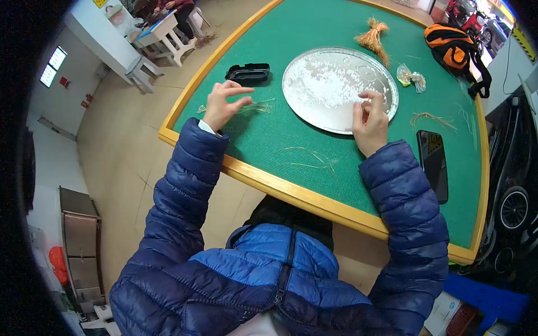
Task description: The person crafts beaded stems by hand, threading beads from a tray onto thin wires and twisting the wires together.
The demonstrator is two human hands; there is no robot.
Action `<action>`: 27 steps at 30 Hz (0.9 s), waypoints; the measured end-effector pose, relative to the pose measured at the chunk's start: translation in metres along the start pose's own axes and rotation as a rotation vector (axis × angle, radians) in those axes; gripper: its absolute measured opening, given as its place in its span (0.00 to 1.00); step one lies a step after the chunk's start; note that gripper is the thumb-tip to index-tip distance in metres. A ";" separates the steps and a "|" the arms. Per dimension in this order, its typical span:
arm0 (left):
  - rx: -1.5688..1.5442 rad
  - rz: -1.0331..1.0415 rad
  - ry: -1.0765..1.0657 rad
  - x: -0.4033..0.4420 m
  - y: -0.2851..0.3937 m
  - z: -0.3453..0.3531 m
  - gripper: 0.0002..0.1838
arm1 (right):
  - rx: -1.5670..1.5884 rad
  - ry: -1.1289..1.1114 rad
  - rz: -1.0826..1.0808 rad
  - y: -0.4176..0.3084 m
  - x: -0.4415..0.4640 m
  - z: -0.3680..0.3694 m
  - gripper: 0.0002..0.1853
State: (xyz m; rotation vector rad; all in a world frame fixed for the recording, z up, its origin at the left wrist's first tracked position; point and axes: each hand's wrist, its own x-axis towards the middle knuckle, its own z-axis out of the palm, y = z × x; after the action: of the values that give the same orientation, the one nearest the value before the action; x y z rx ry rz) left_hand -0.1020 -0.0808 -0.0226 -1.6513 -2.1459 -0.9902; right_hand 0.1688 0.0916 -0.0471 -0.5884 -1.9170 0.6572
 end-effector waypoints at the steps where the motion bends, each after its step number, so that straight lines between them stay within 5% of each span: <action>1: -0.067 -0.009 0.023 -0.002 0.000 0.002 0.03 | -0.005 -0.004 0.005 0.001 -0.003 -0.002 0.11; 6: -0.298 0.200 -0.044 -0.011 0.055 -0.008 0.07 | -0.026 -0.015 -0.121 -0.010 -0.003 -0.003 0.09; 8: -0.497 0.276 -0.403 -0.027 0.087 -0.002 0.08 | -0.037 -0.025 -0.099 -0.011 -0.002 -0.004 0.08; 11: -0.194 0.501 -0.446 -0.036 0.122 0.009 0.06 | -0.030 -0.036 -0.102 -0.012 -0.002 -0.005 0.06; 17: -0.088 0.484 -0.445 -0.043 0.141 0.032 0.06 | -0.027 -0.134 -0.126 -0.016 0.003 -0.012 0.03; 21: -0.011 0.491 -0.518 -0.044 0.145 0.035 0.05 | -0.052 -0.090 -0.488 -0.025 0.012 -0.009 0.01; 27: -0.140 0.566 -0.586 -0.031 0.136 0.019 0.03 | -0.091 0.012 -0.394 -0.011 0.011 -0.011 0.02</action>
State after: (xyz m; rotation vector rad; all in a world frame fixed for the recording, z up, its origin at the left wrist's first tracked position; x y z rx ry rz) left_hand 0.0376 -0.0746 -0.0058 -2.6678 -1.7161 -0.5308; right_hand 0.1734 0.0926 -0.0291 -0.2548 -1.9842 0.3146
